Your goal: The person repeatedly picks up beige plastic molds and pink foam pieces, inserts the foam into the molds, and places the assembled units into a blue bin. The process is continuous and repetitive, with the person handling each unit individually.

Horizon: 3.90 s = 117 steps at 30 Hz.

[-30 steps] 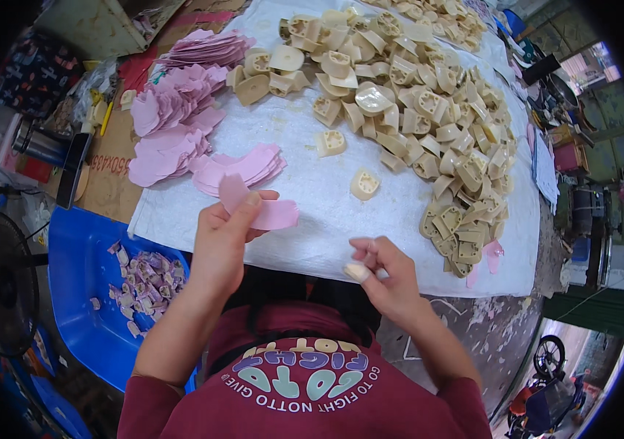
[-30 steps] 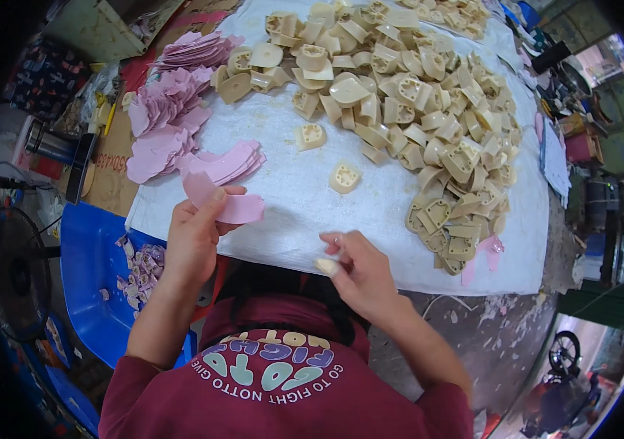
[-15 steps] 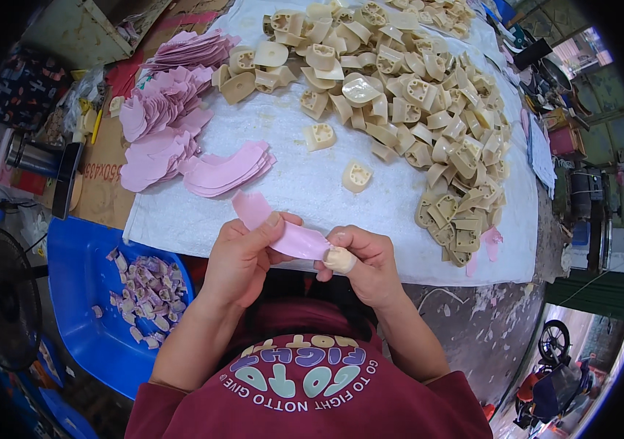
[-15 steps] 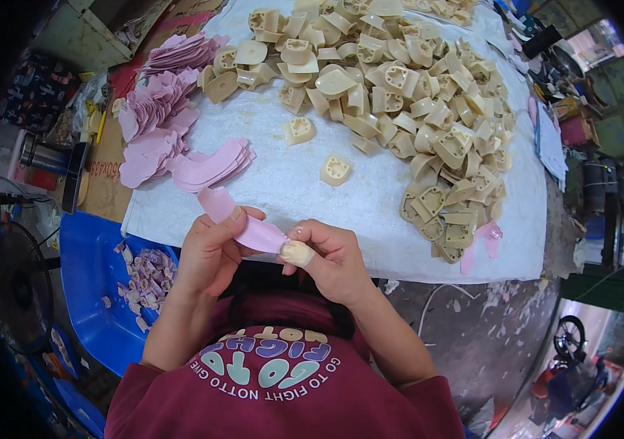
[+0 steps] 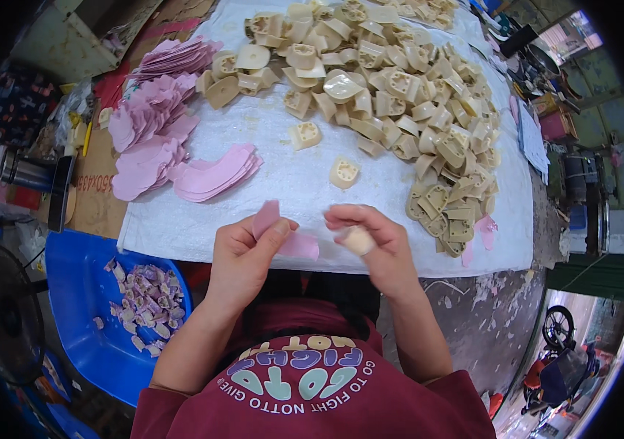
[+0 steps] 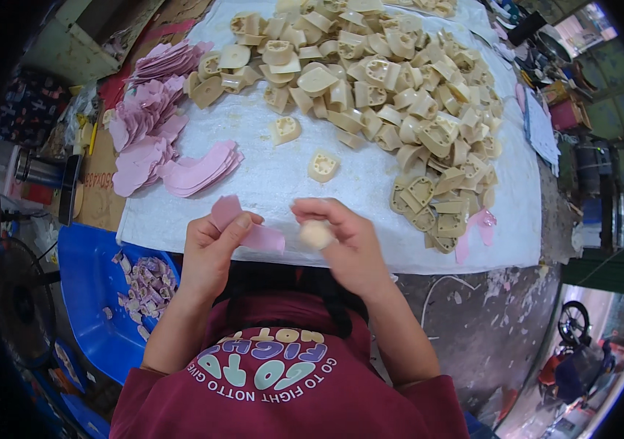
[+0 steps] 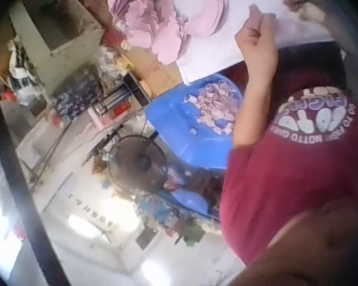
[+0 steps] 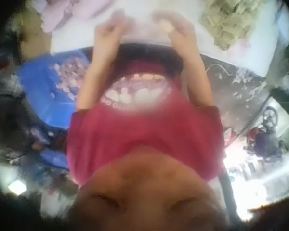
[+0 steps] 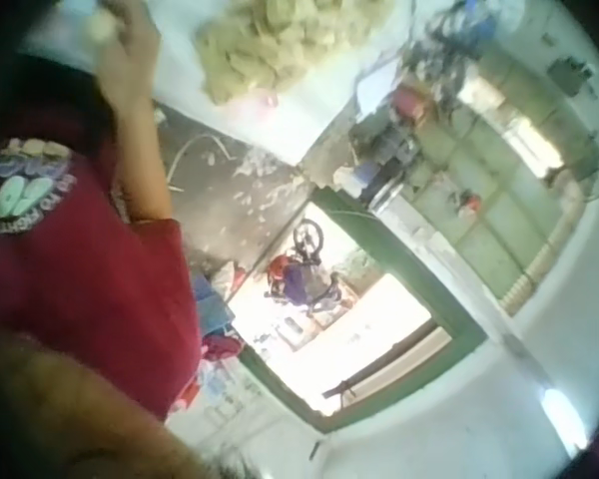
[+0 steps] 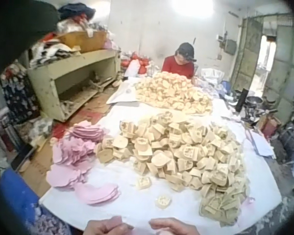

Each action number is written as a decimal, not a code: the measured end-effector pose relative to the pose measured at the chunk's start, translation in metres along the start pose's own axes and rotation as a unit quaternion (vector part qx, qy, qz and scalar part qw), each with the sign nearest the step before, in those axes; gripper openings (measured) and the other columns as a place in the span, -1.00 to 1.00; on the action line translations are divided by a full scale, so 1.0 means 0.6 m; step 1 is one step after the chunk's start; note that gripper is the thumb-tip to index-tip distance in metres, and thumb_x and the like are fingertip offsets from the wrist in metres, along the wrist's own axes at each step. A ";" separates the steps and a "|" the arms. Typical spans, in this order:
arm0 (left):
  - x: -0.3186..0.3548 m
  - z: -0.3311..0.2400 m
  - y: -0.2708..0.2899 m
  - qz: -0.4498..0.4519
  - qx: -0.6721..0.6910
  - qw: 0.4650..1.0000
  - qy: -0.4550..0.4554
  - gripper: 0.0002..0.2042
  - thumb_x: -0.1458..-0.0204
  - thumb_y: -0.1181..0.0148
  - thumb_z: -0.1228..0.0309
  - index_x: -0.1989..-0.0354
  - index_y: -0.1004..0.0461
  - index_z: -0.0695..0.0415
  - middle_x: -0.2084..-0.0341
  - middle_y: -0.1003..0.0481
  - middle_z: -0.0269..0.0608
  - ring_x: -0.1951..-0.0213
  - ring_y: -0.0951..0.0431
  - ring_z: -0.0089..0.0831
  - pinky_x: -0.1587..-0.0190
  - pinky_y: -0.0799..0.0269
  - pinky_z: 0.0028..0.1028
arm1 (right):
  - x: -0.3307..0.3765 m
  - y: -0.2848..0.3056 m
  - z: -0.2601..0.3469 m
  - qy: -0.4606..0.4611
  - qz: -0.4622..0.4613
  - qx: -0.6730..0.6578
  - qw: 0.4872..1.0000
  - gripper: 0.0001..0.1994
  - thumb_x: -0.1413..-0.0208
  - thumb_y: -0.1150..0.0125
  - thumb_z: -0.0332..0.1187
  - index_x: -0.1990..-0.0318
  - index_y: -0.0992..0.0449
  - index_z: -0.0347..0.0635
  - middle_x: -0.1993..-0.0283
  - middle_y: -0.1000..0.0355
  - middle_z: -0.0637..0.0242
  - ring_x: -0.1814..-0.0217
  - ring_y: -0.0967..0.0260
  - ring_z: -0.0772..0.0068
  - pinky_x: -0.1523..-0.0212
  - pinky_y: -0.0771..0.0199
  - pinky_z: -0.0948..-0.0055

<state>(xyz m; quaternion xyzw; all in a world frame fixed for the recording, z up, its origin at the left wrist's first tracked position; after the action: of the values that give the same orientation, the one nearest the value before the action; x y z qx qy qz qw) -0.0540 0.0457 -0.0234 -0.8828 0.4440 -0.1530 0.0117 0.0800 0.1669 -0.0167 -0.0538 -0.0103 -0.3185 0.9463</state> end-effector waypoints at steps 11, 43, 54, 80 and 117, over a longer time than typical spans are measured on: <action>0.021 -0.016 -0.117 0.156 -0.203 0.957 -0.139 -0.87 -0.12 -0.17 0.45 0.39 -0.53 0.26 0.58 -0.54 -0.18 0.52 -0.52 -0.43 0.46 -0.38 -0.47 | -0.001 -0.010 0.015 -0.067 -0.073 -0.232 0.968 -0.83 -0.22 -0.14 -0.32 0.19 -0.46 -0.25 0.19 -0.47 0.28 0.29 -0.44 0.52 0.23 -0.46 0.50; 0.009 -0.038 0.157 -0.103 -0.255 0.948 -0.158 -0.87 -0.18 -0.13 0.47 0.27 -0.50 0.30 0.40 -0.54 -0.26 0.30 -0.49 -0.58 0.14 -0.37 -0.58 | 0.250 0.550 0.063 -0.120 -0.543 0.522 0.647 -0.78 0.10 -0.34 -0.40 0.27 -0.61 -0.29 0.45 -0.54 0.22 0.45 -0.46 0.38 0.34 -0.42 0.40; 0.005 -0.057 0.179 -0.138 -0.258 0.942 -0.165 -0.87 -0.18 -0.13 0.47 0.26 -0.51 0.29 0.39 -0.53 -0.27 0.28 -0.50 -0.58 0.12 -0.37 -0.58 | 0.252 0.573 0.033 -0.142 -0.510 0.265 0.806 -0.70 -0.02 -0.08 -0.53 0.07 -0.55 -0.37 0.28 -0.51 0.19 0.50 -0.45 0.48 0.53 -0.45 0.56; 0.040 -0.067 0.134 -0.182 -0.414 0.827 -0.335 -0.83 0.16 -0.27 0.63 0.33 -0.51 0.24 0.25 -0.46 -0.01 0.18 -0.48 -0.11 0.13 -0.40 -0.30 | -0.197 -0.249 0.032 0.262 0.102 0.388 0.878 -0.80 0.09 -0.26 -0.49 0.24 -0.54 -0.26 0.25 -0.47 0.17 0.16 -0.42 0.10 0.12 -0.43 0.28; -0.072 0.047 0.008 -0.023 0.417 0.907 0.056 -0.60 -0.27 0.12 0.28 -0.14 -0.31 0.34 -0.12 -0.35 0.14 -0.20 -0.35 -0.09 -0.16 -0.41 -0.18 | -0.059 0.039 0.006 0.161 -0.086 0.412 0.893 -0.47 0.12 -0.19 -0.61 -0.12 -0.36 -0.26 -0.12 -0.36 0.10 -0.15 -0.31 0.08 -0.12 -0.34 0.24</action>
<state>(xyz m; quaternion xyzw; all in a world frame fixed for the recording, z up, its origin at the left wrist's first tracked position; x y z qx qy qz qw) -0.0739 0.0738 -0.0621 -0.7976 0.3188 -0.3735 0.3502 0.0661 0.2074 -0.0169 0.3938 0.0073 -0.3704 0.8412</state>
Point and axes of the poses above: each hand's wrist, its own x-axis away from the middle knuckle, its own y-axis out of the back of the hand, z = x × y, the point moved 9 cm from there along -x, towards the middle knuckle
